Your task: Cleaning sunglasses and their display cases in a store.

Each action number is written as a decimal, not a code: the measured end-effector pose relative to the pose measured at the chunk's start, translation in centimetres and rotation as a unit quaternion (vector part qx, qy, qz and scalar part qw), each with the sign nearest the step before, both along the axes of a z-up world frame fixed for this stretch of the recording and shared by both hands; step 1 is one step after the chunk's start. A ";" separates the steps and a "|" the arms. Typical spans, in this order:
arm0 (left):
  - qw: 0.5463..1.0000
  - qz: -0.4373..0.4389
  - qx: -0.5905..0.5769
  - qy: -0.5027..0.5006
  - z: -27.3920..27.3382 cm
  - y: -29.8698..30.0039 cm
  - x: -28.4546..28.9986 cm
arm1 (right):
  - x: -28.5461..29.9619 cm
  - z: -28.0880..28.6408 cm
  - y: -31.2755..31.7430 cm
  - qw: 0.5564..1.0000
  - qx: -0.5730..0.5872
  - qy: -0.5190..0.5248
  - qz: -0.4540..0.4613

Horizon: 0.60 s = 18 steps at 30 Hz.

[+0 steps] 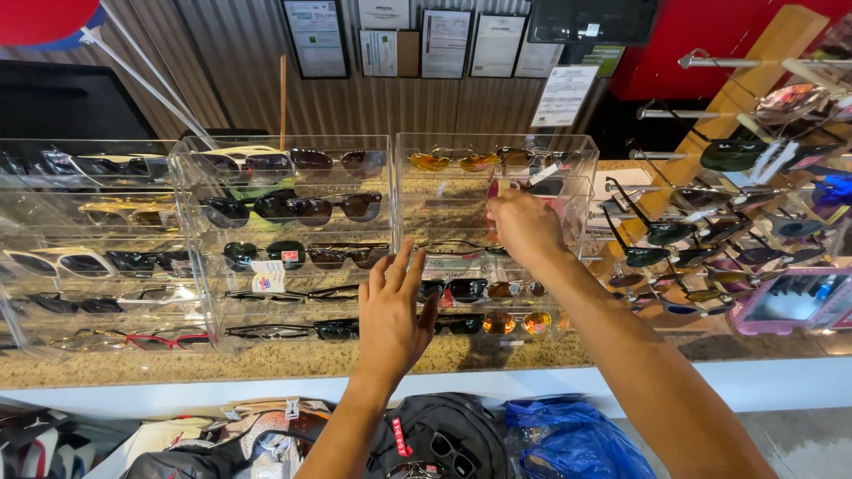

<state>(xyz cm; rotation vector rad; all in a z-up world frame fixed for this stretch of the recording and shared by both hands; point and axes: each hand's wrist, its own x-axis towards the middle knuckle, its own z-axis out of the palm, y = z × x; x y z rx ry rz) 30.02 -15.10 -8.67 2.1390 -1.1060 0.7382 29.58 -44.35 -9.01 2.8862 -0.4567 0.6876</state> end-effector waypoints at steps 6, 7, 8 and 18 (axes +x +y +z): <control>1.000 0.009 0.005 -0.024 -0.3 -0.3 0.7 | -0.1 0.0 0.0 1.000 -0.007 0.003 0.005; 1.000 0.007 0.003 -0.022 -0.3 -0.4 0.7 | -0.2 0.2 0.1 1.000 -0.003 0.002 0.002; 1.000 0.004 0.000 -0.020 -0.3 -0.4 0.8 | -0.4 0.4 0.3 1.000 0.002 0.001 -0.001; 1.000 -0.009 -0.003 -0.011 0.0 -0.4 0.3 | 0.3 0.7 -0.1 0.999 0.037 0.015 0.000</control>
